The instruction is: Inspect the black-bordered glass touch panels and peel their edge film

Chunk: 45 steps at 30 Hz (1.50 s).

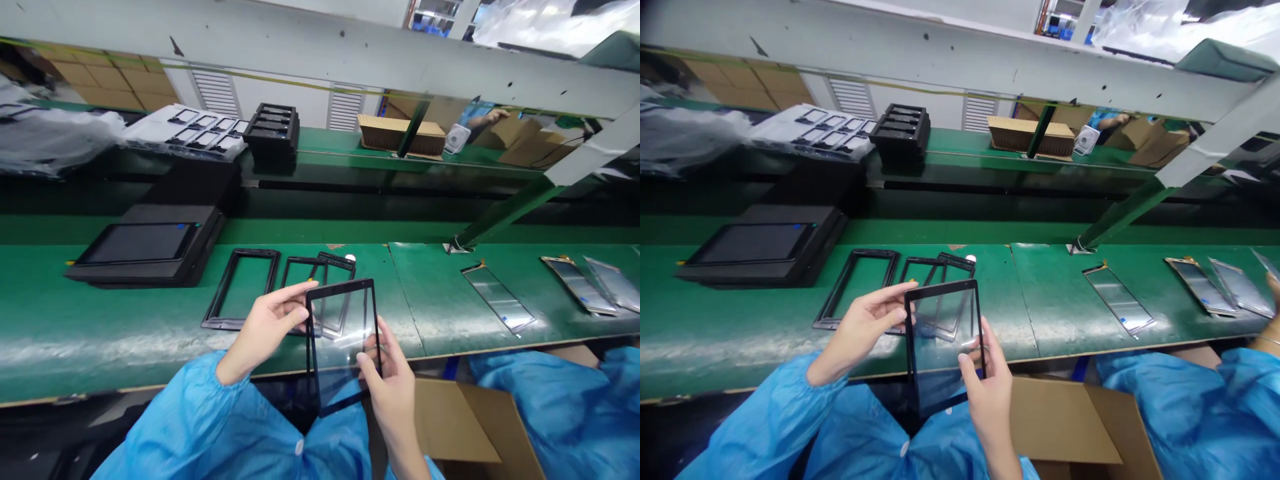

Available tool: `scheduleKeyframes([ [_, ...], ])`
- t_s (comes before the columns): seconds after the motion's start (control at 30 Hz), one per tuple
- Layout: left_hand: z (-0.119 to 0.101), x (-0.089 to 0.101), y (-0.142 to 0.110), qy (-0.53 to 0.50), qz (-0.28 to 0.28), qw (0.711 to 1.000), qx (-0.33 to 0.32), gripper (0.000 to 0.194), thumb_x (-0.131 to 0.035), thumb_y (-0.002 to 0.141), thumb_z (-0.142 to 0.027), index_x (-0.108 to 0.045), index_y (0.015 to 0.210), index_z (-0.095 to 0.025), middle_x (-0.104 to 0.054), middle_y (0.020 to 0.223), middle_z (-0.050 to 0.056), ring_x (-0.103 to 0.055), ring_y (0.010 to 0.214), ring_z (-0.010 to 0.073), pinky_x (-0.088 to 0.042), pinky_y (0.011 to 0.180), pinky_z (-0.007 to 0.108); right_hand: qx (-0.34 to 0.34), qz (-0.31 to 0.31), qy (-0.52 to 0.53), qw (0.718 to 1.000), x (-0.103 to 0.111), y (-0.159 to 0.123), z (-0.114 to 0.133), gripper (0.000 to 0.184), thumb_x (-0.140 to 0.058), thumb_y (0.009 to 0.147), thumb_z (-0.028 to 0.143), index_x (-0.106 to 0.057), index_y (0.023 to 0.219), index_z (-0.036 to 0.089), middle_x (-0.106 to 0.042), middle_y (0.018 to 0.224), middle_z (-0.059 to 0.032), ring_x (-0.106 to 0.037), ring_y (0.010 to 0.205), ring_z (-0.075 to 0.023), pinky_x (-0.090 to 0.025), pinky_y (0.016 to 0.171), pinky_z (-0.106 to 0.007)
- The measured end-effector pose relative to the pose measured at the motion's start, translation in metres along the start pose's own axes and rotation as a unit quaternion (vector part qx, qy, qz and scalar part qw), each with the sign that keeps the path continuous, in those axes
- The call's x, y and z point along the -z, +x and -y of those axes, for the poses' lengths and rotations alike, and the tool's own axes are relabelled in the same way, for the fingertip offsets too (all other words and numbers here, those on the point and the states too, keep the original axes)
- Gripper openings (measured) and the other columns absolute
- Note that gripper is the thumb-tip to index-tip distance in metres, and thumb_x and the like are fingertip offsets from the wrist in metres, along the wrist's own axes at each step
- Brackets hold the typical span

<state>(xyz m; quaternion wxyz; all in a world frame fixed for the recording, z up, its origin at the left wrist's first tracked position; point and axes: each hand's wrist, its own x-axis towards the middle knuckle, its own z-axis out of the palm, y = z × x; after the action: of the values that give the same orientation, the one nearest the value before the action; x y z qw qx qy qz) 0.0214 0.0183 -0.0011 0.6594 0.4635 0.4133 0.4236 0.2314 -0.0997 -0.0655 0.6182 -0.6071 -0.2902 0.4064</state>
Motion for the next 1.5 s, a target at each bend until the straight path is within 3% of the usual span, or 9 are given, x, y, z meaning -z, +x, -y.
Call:
scheduleKeyframes([
  [0.37, 0.011, 0.000, 0.002, -0.025, -0.001, 0.999, 0.039, 0.058, -0.090, 0.086, -0.038, -0.076, 0.140, -0.025, -0.083, 0.113, 0.013, -0.082, 0.092, 0.0246, -0.066, 0.068, 0.024, -0.041, 0.010, -0.008, 0.999, -0.004, -0.004, 0.006, 0.075, -0.086, 0.084, 0.037, -0.062, 0.154, 0.025, -0.068, 0.100, -0.0025, -0.061, 0.072, -0.0138, -0.057, 0.059, -0.024],
  [0.6, 0.011, -0.004, 0.002, 0.005, -0.025, 0.999, 0.039, 0.063, -0.090, 0.082, -0.043, -0.076, 0.139, -0.020, -0.080, 0.126, 0.018, -0.083, 0.102, 0.0340, -0.067, 0.065, 0.026, 0.004, 0.013, -0.087, 0.996, 0.000, -0.008, -0.001, 0.066, -0.079, 0.091, 0.040, -0.063, 0.153, 0.028, -0.070, 0.105, -0.0054, -0.066, 0.078, -0.0182, -0.061, 0.069, -0.031],
  [0.73, 0.005, -0.006, -0.004, 0.059, -0.035, 0.997, 0.034, 0.057, -0.089, 0.082, -0.040, -0.079, 0.134, -0.017, -0.085, 0.105, 0.015, -0.085, 0.095, 0.0333, -0.068, 0.065, 0.027, 0.151, -0.038, -0.198, 0.968, 0.004, 0.002, 0.013, 0.053, -0.078, 0.093, 0.037, -0.070, 0.145, 0.030, -0.061, 0.145, -0.0129, -0.061, 0.134, -0.0326, -0.052, 0.112, -0.050],
  [0.8, 0.000, -0.006, -0.010, 0.093, -0.019, 0.995, 0.027, 0.053, -0.088, 0.082, -0.037, -0.082, 0.130, -0.015, -0.086, 0.092, 0.013, -0.085, 0.090, 0.0329, -0.068, 0.066, 0.029, 0.147, -0.021, -0.157, 0.976, 0.006, 0.013, 0.027, 0.052, -0.074, 0.097, 0.038, -0.067, 0.148, 0.031, -0.059, 0.155, -0.0122, -0.056, 0.145, -0.0335, -0.046, 0.120, -0.053],
  [0.93, -0.007, -0.007, -0.022, 0.119, 0.004, 0.993, 0.003, 0.042, -0.086, 0.084, -0.035, -0.085, 0.123, -0.019, -0.087, 0.087, 0.011, -0.086, 0.083, 0.0303, -0.070, 0.070, 0.031, 0.040, 0.083, -0.013, 0.996, 0.004, 0.031, 0.051, 0.046, -0.070, 0.100, 0.043, -0.070, 0.142, 0.025, -0.085, 0.099, -0.0094, -0.082, 0.093, -0.0284, -0.065, 0.091, -0.046],
  [1.03, -0.008, -0.005, -0.027, 0.130, 0.013, 0.991, -0.002, 0.040, -0.086, 0.084, -0.035, -0.086, 0.122, -0.021, -0.087, 0.085, 0.009, -0.085, 0.080, 0.0291, -0.071, 0.071, 0.031, 0.047, 0.047, -0.003, 0.998, -0.003, 0.032, 0.057, 0.033, -0.078, 0.094, 0.042, -0.080, 0.120, 0.021, -0.081, 0.069, -0.0041, -0.082, 0.072, -0.0263, -0.067, 0.077, -0.040],
  [1.3, 0.003, 0.005, -0.028, 0.178, 0.004, 0.984, -0.016, 0.040, -0.085, 0.087, -0.046, -0.086, 0.121, -0.026, -0.087, 0.087, 0.010, -0.085, 0.080, 0.0308, -0.071, 0.073, 0.035, 0.057, 0.000, 0.011, 0.998, -0.010, 0.023, 0.057, 0.026, -0.082, 0.089, 0.044, -0.083, 0.099, 0.020, -0.082, 0.066, -0.0050, -0.081, 0.059, -0.0251, -0.068, 0.063, -0.035],
  [1.43, -0.003, -0.007, -0.025, 0.340, 0.051, 0.931, -0.123, 0.039, -0.081, 0.088, -0.040, -0.084, 0.127, -0.034, -0.077, 0.138, 0.006, -0.075, 0.125, 0.0358, -0.064, 0.103, 0.040, 0.021, 0.088, 0.006, 0.996, -0.020, 0.022, 0.058, 0.030, -0.084, 0.088, 0.046, -0.081, 0.104, 0.020, -0.084, 0.073, -0.0054, -0.083, 0.064, -0.0254, -0.069, 0.065, -0.034],
  [1.5, -0.004, -0.013, -0.021, 0.386, 0.111, 0.907, -0.124, 0.051, -0.082, 0.087, -0.038, -0.078, 0.138, -0.037, -0.077, 0.139, 0.004, -0.075, 0.125, 0.0353, -0.062, 0.105, 0.040, -0.016, 0.152, 0.016, 0.988, -0.025, 0.024, 0.056, 0.038, -0.086, 0.085, 0.047, -0.078, 0.111, 0.020, -0.085, 0.076, -0.0048, -0.084, 0.068, -0.0260, -0.069, 0.068, -0.035],
])
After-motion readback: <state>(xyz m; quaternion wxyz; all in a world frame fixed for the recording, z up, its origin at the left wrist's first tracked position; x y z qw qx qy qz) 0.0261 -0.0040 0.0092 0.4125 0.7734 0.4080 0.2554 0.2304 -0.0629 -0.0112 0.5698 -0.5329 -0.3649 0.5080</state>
